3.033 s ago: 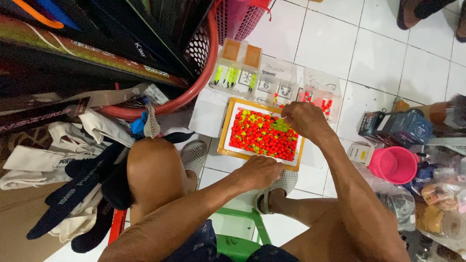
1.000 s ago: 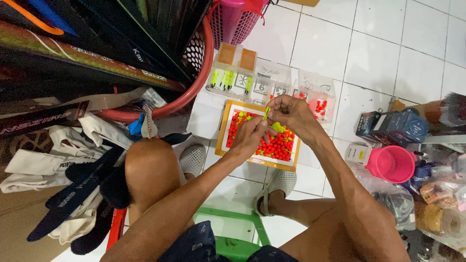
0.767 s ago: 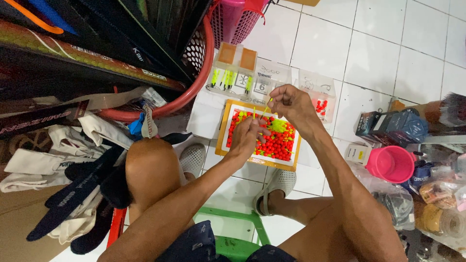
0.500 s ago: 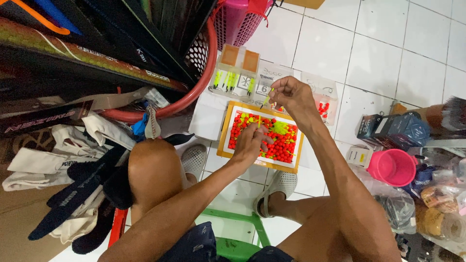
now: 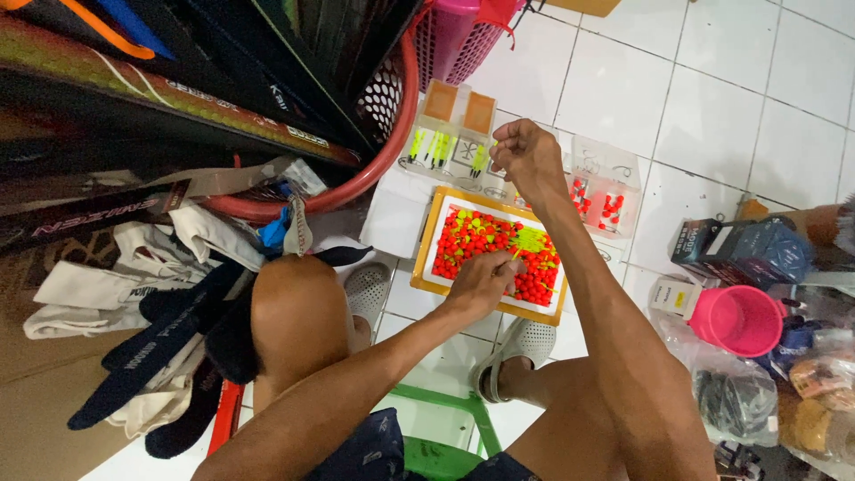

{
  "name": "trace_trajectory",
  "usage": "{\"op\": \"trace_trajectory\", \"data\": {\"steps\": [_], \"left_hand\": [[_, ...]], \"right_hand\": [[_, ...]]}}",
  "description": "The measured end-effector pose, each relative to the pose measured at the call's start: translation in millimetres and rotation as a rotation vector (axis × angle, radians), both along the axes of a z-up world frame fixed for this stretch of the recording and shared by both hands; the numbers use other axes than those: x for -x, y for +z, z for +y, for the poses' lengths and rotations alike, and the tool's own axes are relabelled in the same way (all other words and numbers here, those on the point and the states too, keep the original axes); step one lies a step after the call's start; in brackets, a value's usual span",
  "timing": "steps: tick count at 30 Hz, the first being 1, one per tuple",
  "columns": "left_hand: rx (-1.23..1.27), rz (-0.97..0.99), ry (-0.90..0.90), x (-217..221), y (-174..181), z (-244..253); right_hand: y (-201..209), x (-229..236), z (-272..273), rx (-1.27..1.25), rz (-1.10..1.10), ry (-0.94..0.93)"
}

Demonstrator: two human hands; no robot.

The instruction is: Assembling fishing lures by placing small colored beads into a grid pattern on a board.

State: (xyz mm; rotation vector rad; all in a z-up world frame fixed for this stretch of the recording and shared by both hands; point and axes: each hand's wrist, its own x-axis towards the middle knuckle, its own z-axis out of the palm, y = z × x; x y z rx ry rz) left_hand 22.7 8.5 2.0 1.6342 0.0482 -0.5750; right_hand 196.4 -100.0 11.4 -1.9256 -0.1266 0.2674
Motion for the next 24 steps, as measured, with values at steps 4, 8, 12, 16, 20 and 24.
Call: {"op": "trace_trajectory", "data": {"steps": [4,8,12,16,20,24], "left_hand": [[-0.013,0.04,-0.015,-1.8,2.9,4.2],[-0.004,0.027,-0.008,-3.5,5.2,5.9],[-0.017,-0.044,0.007,-5.0,4.1,9.9],[0.0,-0.024,0.051,-8.4,-5.5,9.8],[0.066,-0.02,0.156,-12.0,-1.0,9.7],[0.163,-0.003,0.266,-16.2,15.1,14.1]], "right_hand": [[-19.5,-21.2,12.4,0.007,0.0,-0.002],[-18.9,-27.8,18.6,0.155,-0.043,-0.04],[-8.6,-21.5,19.3,0.376,-0.036,-0.02],[25.5,1.7,17.4,0.368,-0.067,0.108],[61.0,27.4,4.4,0.32,0.103,0.263],[83.9,53.6,-1.6,0.184,0.325,0.284]]}}
